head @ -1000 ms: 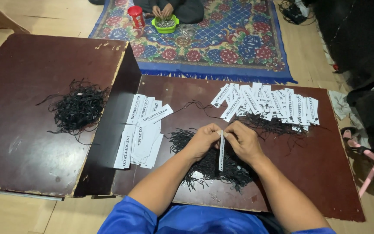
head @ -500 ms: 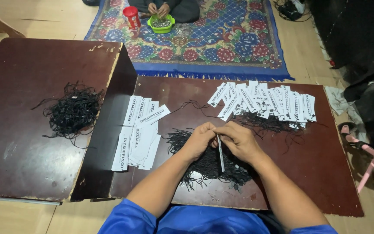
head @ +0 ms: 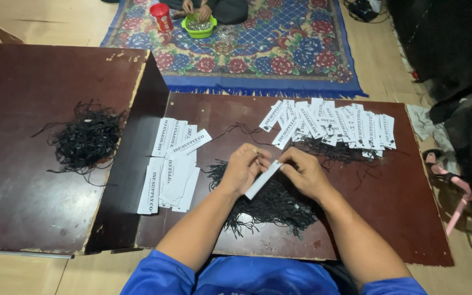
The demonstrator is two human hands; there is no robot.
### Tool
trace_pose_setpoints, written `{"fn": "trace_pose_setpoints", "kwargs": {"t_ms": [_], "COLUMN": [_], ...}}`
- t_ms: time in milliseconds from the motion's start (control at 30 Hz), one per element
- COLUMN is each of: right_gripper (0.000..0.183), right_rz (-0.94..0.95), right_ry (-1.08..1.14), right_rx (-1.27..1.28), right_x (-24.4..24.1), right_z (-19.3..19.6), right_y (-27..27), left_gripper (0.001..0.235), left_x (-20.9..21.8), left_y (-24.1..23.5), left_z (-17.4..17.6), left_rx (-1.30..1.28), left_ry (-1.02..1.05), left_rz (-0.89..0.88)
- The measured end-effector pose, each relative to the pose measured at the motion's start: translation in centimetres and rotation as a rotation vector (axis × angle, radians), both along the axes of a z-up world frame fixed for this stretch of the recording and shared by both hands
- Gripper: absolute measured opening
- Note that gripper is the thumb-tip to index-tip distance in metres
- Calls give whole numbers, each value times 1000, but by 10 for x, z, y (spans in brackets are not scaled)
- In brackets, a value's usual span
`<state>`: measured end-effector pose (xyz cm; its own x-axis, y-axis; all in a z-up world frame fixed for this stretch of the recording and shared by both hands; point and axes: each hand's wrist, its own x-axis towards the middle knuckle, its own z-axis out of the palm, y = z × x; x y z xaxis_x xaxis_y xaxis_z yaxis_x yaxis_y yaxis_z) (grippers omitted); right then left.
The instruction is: The person ties black strings to small white paper tags at a table. They pick up a tag and a string, tie them together, and place the finished item on a growing pile. Another person is visible in the background working on a similar task.
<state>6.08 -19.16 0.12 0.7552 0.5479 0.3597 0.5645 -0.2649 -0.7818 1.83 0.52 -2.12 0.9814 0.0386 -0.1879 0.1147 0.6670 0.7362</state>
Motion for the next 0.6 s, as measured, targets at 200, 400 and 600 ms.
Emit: {"fn": "trace_pose_setpoints", "kwargs": {"t_ms": [200, 400, 600], "right_gripper": [7, 6, 5], "right_rz": [-30, -78, -269], "right_ry": [87, 182, 395], "right_rx": [8, 62, 339], "right_x": [0, 11, -4], "right_z": [10, -15, 24], "right_y": [-4, -10, -7], "left_gripper": [10, 9, 12], "left_x": [-3, 12, 9], "left_y": [12, 18, 21], "left_z": [20, -21, -8], "left_rx": [-72, -122, -161], "left_ry": [19, 55, 12], "left_rz": [55, 56, 40]}}
